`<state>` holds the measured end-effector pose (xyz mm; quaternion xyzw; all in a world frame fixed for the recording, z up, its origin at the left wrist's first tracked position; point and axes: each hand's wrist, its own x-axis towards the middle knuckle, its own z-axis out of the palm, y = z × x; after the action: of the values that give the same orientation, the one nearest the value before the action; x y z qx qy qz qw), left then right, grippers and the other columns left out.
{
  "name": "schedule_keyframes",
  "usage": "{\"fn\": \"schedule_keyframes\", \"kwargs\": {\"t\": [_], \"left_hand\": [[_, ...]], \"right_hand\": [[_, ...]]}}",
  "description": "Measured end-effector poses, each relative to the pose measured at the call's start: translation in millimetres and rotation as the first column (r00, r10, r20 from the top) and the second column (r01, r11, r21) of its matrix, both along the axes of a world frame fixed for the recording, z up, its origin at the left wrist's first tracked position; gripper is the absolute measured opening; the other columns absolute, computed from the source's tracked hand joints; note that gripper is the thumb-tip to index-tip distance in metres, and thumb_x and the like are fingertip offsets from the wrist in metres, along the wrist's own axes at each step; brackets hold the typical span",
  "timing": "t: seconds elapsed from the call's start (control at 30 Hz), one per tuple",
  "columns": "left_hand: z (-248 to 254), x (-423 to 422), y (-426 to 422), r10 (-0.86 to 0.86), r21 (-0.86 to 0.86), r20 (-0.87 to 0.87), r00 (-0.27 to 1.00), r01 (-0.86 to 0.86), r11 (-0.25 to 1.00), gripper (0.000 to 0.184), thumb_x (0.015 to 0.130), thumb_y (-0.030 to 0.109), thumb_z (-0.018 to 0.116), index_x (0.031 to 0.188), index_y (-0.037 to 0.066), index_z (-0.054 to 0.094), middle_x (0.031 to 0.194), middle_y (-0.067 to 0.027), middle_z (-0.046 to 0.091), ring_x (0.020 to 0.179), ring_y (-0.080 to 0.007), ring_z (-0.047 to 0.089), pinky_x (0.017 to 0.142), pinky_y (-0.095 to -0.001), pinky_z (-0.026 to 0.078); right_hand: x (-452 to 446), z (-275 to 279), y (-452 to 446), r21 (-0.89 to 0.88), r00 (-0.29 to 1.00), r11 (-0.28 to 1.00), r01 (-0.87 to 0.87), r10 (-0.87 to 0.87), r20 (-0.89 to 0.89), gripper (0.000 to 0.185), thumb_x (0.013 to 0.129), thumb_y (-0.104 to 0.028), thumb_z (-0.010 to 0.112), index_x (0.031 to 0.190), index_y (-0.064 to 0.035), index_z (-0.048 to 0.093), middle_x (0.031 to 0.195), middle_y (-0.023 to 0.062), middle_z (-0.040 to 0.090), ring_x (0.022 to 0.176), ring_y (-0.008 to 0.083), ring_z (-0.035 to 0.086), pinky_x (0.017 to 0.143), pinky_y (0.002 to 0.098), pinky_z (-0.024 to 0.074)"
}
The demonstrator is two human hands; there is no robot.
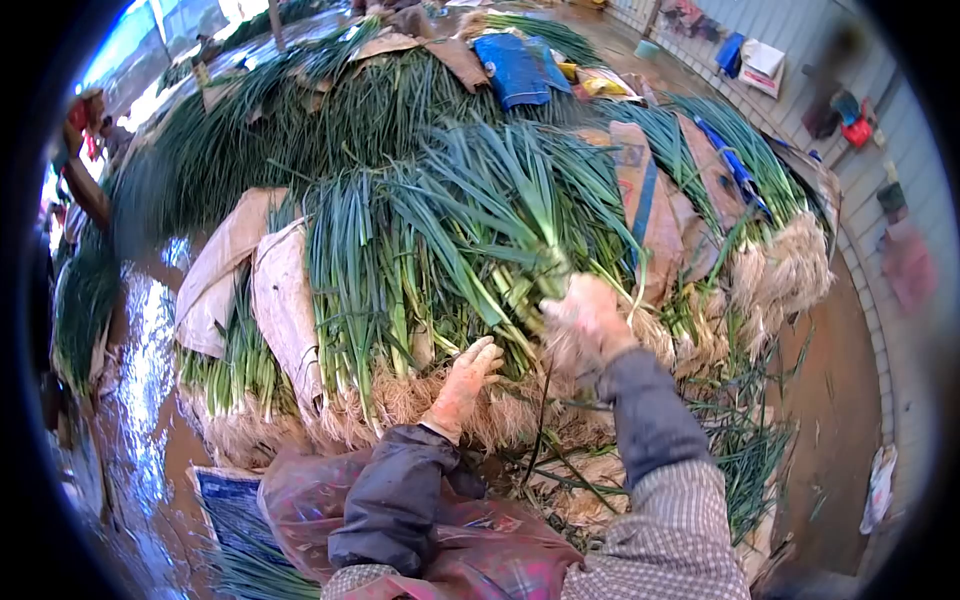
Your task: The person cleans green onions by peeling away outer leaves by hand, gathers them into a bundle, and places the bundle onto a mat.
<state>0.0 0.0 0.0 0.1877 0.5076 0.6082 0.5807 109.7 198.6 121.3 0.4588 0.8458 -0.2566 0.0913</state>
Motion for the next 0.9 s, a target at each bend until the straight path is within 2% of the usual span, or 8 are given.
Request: {"fn": "schedule_keyframes", "kwargs": {"t": [0.1,0.2,0.37,0.4,0.63,0.7,0.77,0.9], "left_hand": [[16.4,-18.3,16.9,0.155,-0.031,0.179,0.972,-0.152,0.988,0.048,0.097,0.018,0.048,0.140,0.001,0.036,0.138,-0.0200,0.044,0.127,-0.0300,0.044,0.103,-0.0400,0.038],[-34.2,-8.3,-4.4,0.021,0.117,-0.833,0.552,0.138,0.984,0.056,0.082,-0.006,0.045,0.137,-0.004,0.038,0.140,-0.0229,0.040,0.134,-0.0327,0.035,0.113,-0.0351,0.026],[36.3,-3.5,-17.0,-0.069,0.317,0.031,0.997,0.056,0.947,0.054,0.096,0.014,0.048,0.144,-0.002,0.029,0.148,-0.0147,0.033,0.139,-0.0245,0.026,0.115,-0.0330,0.021],[41.8,-5.6,-23.2,-0.157,0.340,-0.222,0.962,0.227,0.913,0.057,0.099,0.027,0.045,0.145,-0.001,0.024,0.150,-0.0116,0.030,0.139,-0.0209,0.025,0.114,-0.0316,0.020],[69.8,-124.4,-102.5,0.245,0.086,-0.956,0.161,-0.643,0.761,0.044,0.086,0.030,0.061,0.123,0.005,0.055,0.123,-0.0150,0.057,0.114,-0.0247,0.054,0.096,-0.0379,0.044],[36.6,-154.9,-128.7,0.196,-0.158,-0.916,0.349,-0.765,0.624,0.059,0.093,0.044,0.046,0.134,0.002,0.043,0.129,-0.0169,0.052,0.121,-0.0301,0.047,0.101,-0.0423,0.039],[30.7,-151.1,-120.7,-0.054,-0.426,-0.859,0.510,-0.651,0.628,0.064,0.094,0.046,0.042,0.139,0.001,0.036,0.138,-0.0186,0.043,0.131,-0.0323,0.037,0.107,-0.0462,0.032],[8.4,-126.5,-121.4,-0.189,-0.292,-0.956,0.223,-0.756,0.586,0.070,0.092,0.051,0.037,0.139,-0.001,0.037,0.144,-0.0174,0.037,0.135,-0.0363,0.030,0.109,-0.0489,0.023]], "right_hand": [[-23.0,-11.1,-57.6,-0.219,0.950,0.964,0.152,-0.204,-0.237,0.066,0.079,-0.037,0.070,0.130,-0.0032,0.045,0.102,0.0089,0.066,0.084,0.0217,0.064,0.082,0.0332,0.0517],[-30.7,-38.9,-103.6,-0.070,0.976,0.987,0.144,-0.153,-0.152,0.094,0.078,-0.032,0.071,0.146,-0.0009,0.013,0.118,0.0160,0.061,0.097,0.0275,0.063,0.086,0.0359,0.0508],[-14.7,-27.9,-95.2,-0.494,0.719,0.860,0.125,-0.422,-0.552,0.037,0.084,-0.017,0.067,0.112,-0.0002,0.050,0.087,0.0070,0.059,0.072,0.0118,0.056,0.059,0.0200,0.0500],[-8.2,-11.0,-83.0,-0.483,0.661,0.873,0.069,-0.403,-0.633,0.029,0.084,-0.018,0.067,0.103,-0.0020,0.052,0.084,0.0043,0.057,0.068,0.0109,0.054,0.055,0.0202,0.0469],[60.3,-15.6,53.5,0.629,0.965,0.738,0.245,-0.251,-0.081,0.065,0.080,-0.021,0.068,0.136,-0.0091,0.040,0.119,0.0173,0.060,0.107,0.0287,0.059,0.089,0.0423,0.0443],[16.7,5.4,-8.3,0.835,0.994,0.539,0.109,-0.085,-0.075,0.061,0.080,-0.024,0.069,0.132,-0.0066,0.044,0.123,0.0151,0.057,0.113,0.0283,0.055,0.093,0.0419,0.0433],[-27.3,-26.5,-58.0,0.748,0.864,0.663,-0.026,0.391,-0.318,0.058,0.078,-0.025,0.072,0.128,-0.0054,0.049,0.126,0.0140,0.055,0.115,0.0277,0.053,0.096,0.0406,0.0423],[-127.1,-49.2,-183.3,-0.412,0.917,0.900,-0.141,-0.038,-0.397,0.058,0.094,-0.026,0.055,0.141,-0.0005,0.032,0.138,0.0211,0.043,0.122,0.0307,0.049,0.098,0.0404,0.0454]]}}
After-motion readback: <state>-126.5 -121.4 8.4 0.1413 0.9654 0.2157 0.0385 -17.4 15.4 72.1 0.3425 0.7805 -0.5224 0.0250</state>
